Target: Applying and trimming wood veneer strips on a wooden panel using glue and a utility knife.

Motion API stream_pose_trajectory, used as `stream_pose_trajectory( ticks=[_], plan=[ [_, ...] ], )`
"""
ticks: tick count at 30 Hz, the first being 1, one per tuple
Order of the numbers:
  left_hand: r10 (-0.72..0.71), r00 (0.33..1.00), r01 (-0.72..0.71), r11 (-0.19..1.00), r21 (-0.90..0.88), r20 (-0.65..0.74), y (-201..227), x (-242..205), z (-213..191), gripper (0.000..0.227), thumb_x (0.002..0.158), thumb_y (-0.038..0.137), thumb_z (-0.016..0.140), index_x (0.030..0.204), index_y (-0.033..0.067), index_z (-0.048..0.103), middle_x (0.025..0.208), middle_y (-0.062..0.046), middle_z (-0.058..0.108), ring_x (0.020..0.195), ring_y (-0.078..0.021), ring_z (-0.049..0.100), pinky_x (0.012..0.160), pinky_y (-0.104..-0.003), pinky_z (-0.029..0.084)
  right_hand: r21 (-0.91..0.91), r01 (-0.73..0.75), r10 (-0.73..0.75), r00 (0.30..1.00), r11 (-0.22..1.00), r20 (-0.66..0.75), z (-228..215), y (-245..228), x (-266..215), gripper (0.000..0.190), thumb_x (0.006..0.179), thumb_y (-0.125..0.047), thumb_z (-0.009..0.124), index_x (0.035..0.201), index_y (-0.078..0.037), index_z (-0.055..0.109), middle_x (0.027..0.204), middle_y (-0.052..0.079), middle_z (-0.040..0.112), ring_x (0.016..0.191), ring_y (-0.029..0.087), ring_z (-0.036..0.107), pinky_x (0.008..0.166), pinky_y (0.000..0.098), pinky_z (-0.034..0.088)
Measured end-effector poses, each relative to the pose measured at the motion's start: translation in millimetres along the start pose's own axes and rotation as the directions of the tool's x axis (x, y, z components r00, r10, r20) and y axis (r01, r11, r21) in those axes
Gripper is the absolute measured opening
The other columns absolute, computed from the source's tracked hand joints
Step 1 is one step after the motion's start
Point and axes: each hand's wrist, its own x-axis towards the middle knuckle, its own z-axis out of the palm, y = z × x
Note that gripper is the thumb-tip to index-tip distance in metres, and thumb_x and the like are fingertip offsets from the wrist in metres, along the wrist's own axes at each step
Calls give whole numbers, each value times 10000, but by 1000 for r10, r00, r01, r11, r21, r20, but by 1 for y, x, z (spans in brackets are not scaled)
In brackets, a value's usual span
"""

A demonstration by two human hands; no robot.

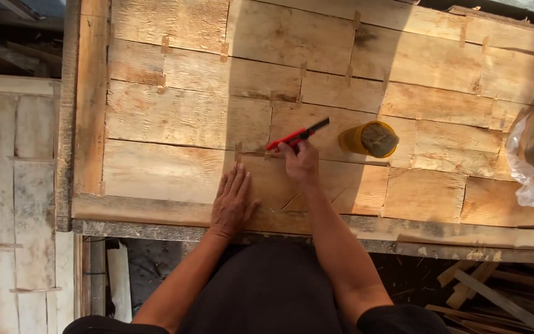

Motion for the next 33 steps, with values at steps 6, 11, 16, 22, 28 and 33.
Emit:
stream_pose_trajectory(
  ticks=[6,11,16,22,28,33],
  plan=[
    [9,999,-15,985,171,33,-8,-9,15,800,1007,504,540,1593,-1,341,1703,-184,230,1593,-314,175,1300,-448,122,13,-31,30,999,999,39,2,11,22,149,959,-179,753,996,-36,733,916,89,789,818,180,724,764,359,578],
    [2,1000,-7,981,192,22,-4,-16,17,795,1023,511,500,1605,3,312,1706,-174,214,1592,-303,156,1295,-442,114,-18,-74,75,996,997,46,4,9,21,163,946,-222,754,997,-68,739,931,58,789,836,164,727,783,355,593],
    [-15,999,9,987,161,37,-4,-30,5,750,1059,501,431,1606,7,295,1714,-159,205,1603,-292,142,1302,-429,109,-23,-25,25,999,999,26,7,10,40,189,932,-246,763,1008,-74,743,933,58,789,841,162,722,786,358,584],
    [22,994,-37,990,136,111,-10,-55,-4,717,1057,470,429,1602,19,317,1705,-150,222,1580,-276,181,1282,-422,124,-35,-108,103,988,994,-114,6,-10,57,205,953,-247,754,1034,-60,732,934,90,776,812,194,702,744,366,575],
    [36,995,-53,981,187,94,-18,-64,-4,698,1058,469,427,1600,40,331,1707,-125,235,1588,-270,190,1295,-429,125,7,-99,99,995,995,5,32,-15,46,178,965,-233,734,1048,-75,740,973,62,799,874,166,738,817,353,590],
    [33,992,-45,994,104,119,-17,-63,-8,742,1043,488,446,1596,9,328,1699,-149,232,1575,-282,185,1280,-438,126,3,-101,97,962,995,256,64,-28,21,160,915,-199,778,1003,-67,752,953,65,795,839,166,736,764,382,620]
  ],
)
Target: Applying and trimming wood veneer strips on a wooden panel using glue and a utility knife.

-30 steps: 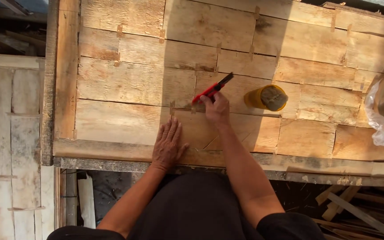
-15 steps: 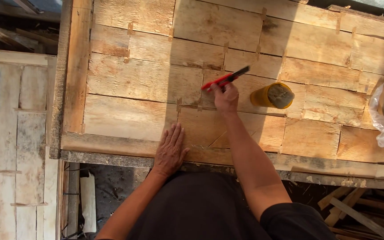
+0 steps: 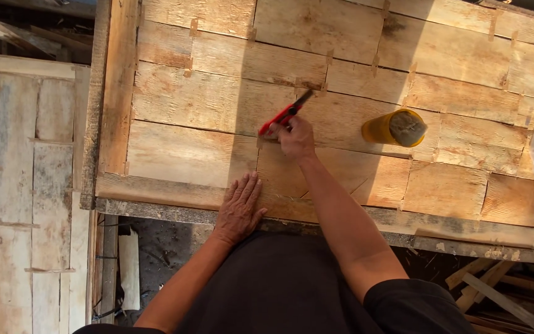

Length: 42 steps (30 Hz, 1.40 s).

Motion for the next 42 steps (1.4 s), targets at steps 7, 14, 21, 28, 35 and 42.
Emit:
stream_pose_trajectory(
  ticks=[7,14,21,28,35,42],
  plan=[
    [24,998,-26,999,-29,-64,-9,-9,6,710,1060,506,461,1579,26,390,1696,-139,277,1586,-273,218,1299,-422,160,82,40,-34,997,996,-74,8,12,0,146,930,-215,772,991,-85,744,941,47,803,805,124,740,715,322,605],
    [21,997,-23,1000,-20,-76,-12,-14,4,638,1079,449,458,1567,39,430,1688,-112,319,1582,-245,247,1302,-406,181,-39,94,-102,959,995,-266,17,9,6,153,938,-228,769,993,-86,747,878,53,778,743,162,697,668,354,561],
    [-7,994,4,1000,-27,-110,-17,-30,2,576,1075,433,472,1515,64,509,1660,-103,368,1559,-248,287,1287,-422,209,64,76,-66,987,995,-149,10,1,-24,123,962,-190,729,983,-69,720,875,32,783,781,146,729,718,354,593],
    [-54,983,32,991,-128,-176,-19,-38,4,478,1072,371,554,1381,13,618,1607,-126,471,1537,-258,385,1296,-427,278,5,62,-62,989,998,133,12,11,-90,119,960,-157,736,995,-44,745,903,56,782,830,152,719,762,364,579],
    [-31,978,16,997,-73,-208,-17,-35,6,462,1037,341,615,1338,-8,650,1567,-161,509,1505,-282,416,1272,-445,294,-36,99,-93,986,994,141,18,15,-110,158,935,-187,755,1009,-49,736,905,65,794,783,152,719,723,353,567],
    [-48,976,29,995,-90,-214,-16,-36,14,506,1043,336,610,1419,0,576,1612,-181,451,1550,-304,367,1306,-459,252,-134,223,-209,972,966,110,9,30,-126,163,938,-213,777,976,-58,745,847,53,764,749,170,700,678,359,560]
  ],
)
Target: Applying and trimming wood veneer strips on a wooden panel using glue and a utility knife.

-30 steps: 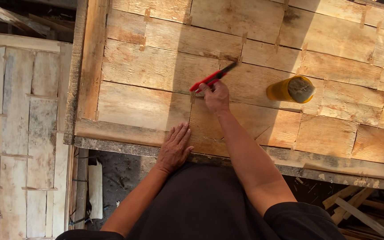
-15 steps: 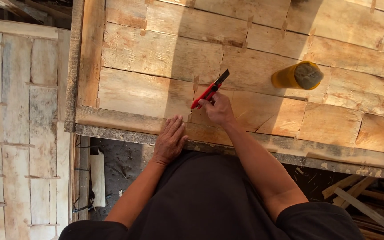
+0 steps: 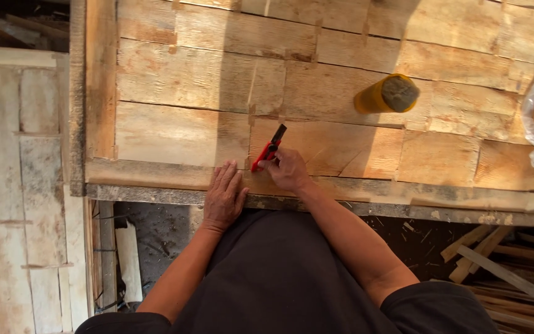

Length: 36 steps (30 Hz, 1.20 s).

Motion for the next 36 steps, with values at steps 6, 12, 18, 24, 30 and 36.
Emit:
stream_pose_trajectory(
  ticks=[6,12,18,24,30,36],
  plan=[
    [69,982,-101,979,179,178,21,10,12,808,1025,561,477,1587,-7,357,1698,-192,242,1593,-333,147,1292,-521,83,17,-20,22,987,1000,-157,-36,24,-33,152,950,-222,758,996,-77,755,861,44,772,755,152,722,648,347,557],
    [157,966,-199,958,205,205,41,32,25,893,1018,634,423,1597,-37,314,1701,-217,208,1579,-367,115,1275,-531,75,145,-76,143,829,987,-541,-94,61,-70,133,1014,-202,723,1041,-88,784,942,42,809,832,134,738,734,310,592],
    [312,911,-342,937,72,271,64,48,52,842,1031,616,426,1626,27,339,1716,-182,217,1608,-323,133,1310,-468,75,248,-247,343,785,937,-515,-95,69,-99,182,971,-194,732,1039,-29,768,911,60,801,795,138,735,723,297,599],
    [311,887,-360,929,91,341,87,62,55,830,1027,592,456,1611,22,305,1716,-146,205,1607,-300,104,1307,-474,60,218,-221,295,861,951,-414,-81,86,-110,194,956,-208,762,1010,-24,737,906,64,794,821,151,748,756,308,596],
    [297,901,-349,929,124,317,91,56,58,851,1017,602,449,1615,13,307,1716,-135,211,1597,-283,113,1296,-472,68,255,-334,410,836,907,-365,-80,92,-100,249,947,-248,766,1023,-16,714,917,90,782,852,196,708,801,363,562],
    [278,894,-343,929,140,352,89,48,50,830,1025,574,476,1602,-1,318,1712,-140,231,1601,-264,137,1303,-447,95,254,-278,357,861,926,-362,-74,97,-100,289,930,-270,772,1053,-18,704,1000,77,781,922,177,701,855,345,556]
  ],
)
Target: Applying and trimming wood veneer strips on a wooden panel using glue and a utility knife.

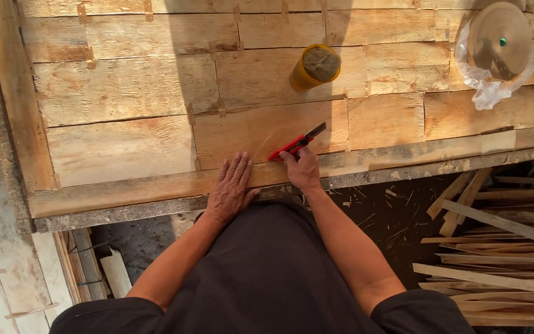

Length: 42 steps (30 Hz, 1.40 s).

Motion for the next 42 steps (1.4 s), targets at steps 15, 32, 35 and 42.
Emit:
stream_pose_trajectory(
  ticks=[15,32,35,42],
  plan=[
    [-93,989,78,987,-138,-111,13,1,16,797,1020,544,526,1545,-38,384,1682,-193,264,1592,-313,175,1303,-476,125,109,79,-16,873,991,-487,-130,86,45,237,1020,-257,700,1128,-48,671,1010,44,775,913,159,715,805,310,574],
    [37,998,-41,994,-102,-41,92,119,17,830,997,515,532,1594,-18,310,1711,-201,167,1597,-340,95,1294,-473,73,78,84,-39,887,993,-461,-177,67,132,209,981,-166,736,1072,18,694,965,92,755,852,173,712,763,332,591],
    [29,999,-33,994,-103,-38,101,136,32,846,987,538,547,1590,-7,313,1708,-185,171,1592,-333,101,1290,-480,75,205,128,-41,923,970,-382,-174,59,154,214,974,-160,718,1088,17,677,977,93,763,855,163,739,743,289,625],
    [-20,1000,20,997,-72,8,103,149,30,841,985,605,485,1603,58,322,1707,-115,197,1588,-280,109,1293,-443,65,-83,-74,54,975,994,-215,-189,22,163,255,975,-215,749,1057,7,654,905,115,759,766,195,709,720,335,568]
  ],
)
